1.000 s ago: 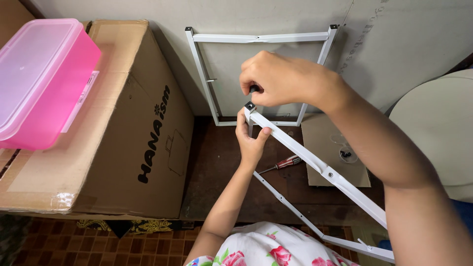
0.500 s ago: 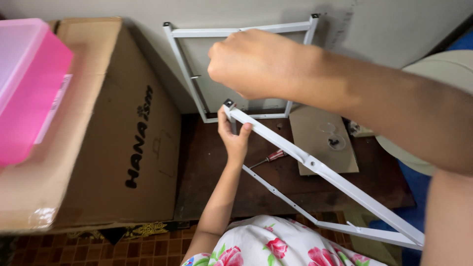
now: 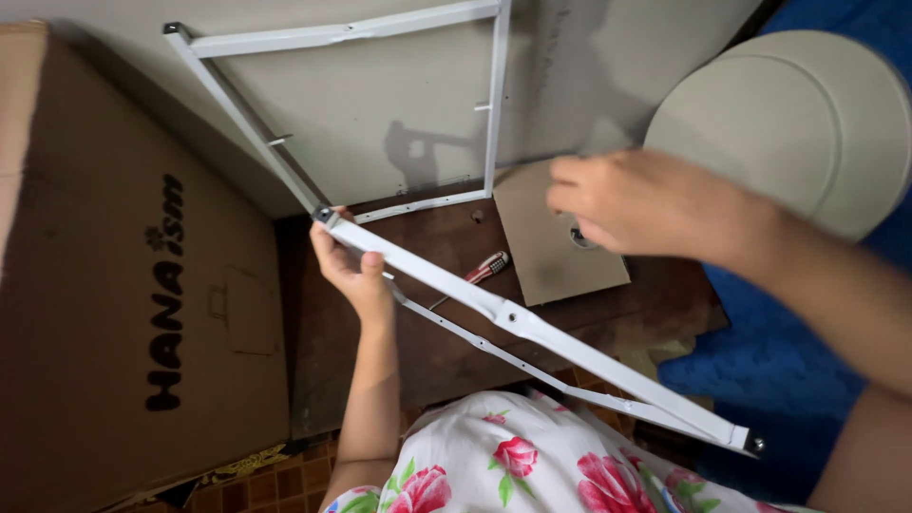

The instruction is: The person assembles a white metal folding table frame on a low wooden surface, attaching cross bars and tightening screws at the frame joints, then lifts and positions round tabletop panels onto the assembled frame.

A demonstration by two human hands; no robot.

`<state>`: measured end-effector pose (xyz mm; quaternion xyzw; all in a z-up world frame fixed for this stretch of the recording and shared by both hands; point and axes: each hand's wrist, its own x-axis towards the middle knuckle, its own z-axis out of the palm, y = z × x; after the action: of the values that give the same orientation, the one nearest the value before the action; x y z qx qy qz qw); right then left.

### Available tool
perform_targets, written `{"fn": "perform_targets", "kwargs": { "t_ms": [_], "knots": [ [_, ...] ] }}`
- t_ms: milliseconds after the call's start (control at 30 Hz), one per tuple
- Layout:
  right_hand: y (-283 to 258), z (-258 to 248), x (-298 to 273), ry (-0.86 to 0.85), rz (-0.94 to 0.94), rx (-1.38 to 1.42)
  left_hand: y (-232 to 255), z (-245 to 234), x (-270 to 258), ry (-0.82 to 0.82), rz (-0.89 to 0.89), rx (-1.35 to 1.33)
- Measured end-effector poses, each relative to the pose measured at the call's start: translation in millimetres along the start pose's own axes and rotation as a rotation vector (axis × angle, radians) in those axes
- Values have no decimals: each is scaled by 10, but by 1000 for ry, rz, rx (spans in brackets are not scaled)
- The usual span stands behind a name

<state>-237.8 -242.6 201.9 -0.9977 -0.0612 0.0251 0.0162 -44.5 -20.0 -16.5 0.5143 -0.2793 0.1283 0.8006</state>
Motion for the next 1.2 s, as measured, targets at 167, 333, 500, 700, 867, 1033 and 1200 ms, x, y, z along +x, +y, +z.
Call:
{"fn": "perform_targets", "kwargs": {
  "t_ms": [167,333,500,700,867,1033,1200],
  "knots": [
    [908,1767,-451,123,86,424,40,60,-13,52,-9,-126],
    [1347,3720,-1010,397,586,783,102,89,-9,100,-4,11],
    [868,4993,-1428,653,796,1378,117,136,11,125,25,210],
    [686,5249,-1365,595,838,1441,108,179,26,142,60,263],
    [1104,4980,-1010,759,868,1073,74,129,2,142,67,286],
    [1449,4516,-676,730,812,656,82,-13,-45,179,93,289],
    [1608,4387,-400,617,702,335,92,-65,-106,198,132,262]
  ]
}}
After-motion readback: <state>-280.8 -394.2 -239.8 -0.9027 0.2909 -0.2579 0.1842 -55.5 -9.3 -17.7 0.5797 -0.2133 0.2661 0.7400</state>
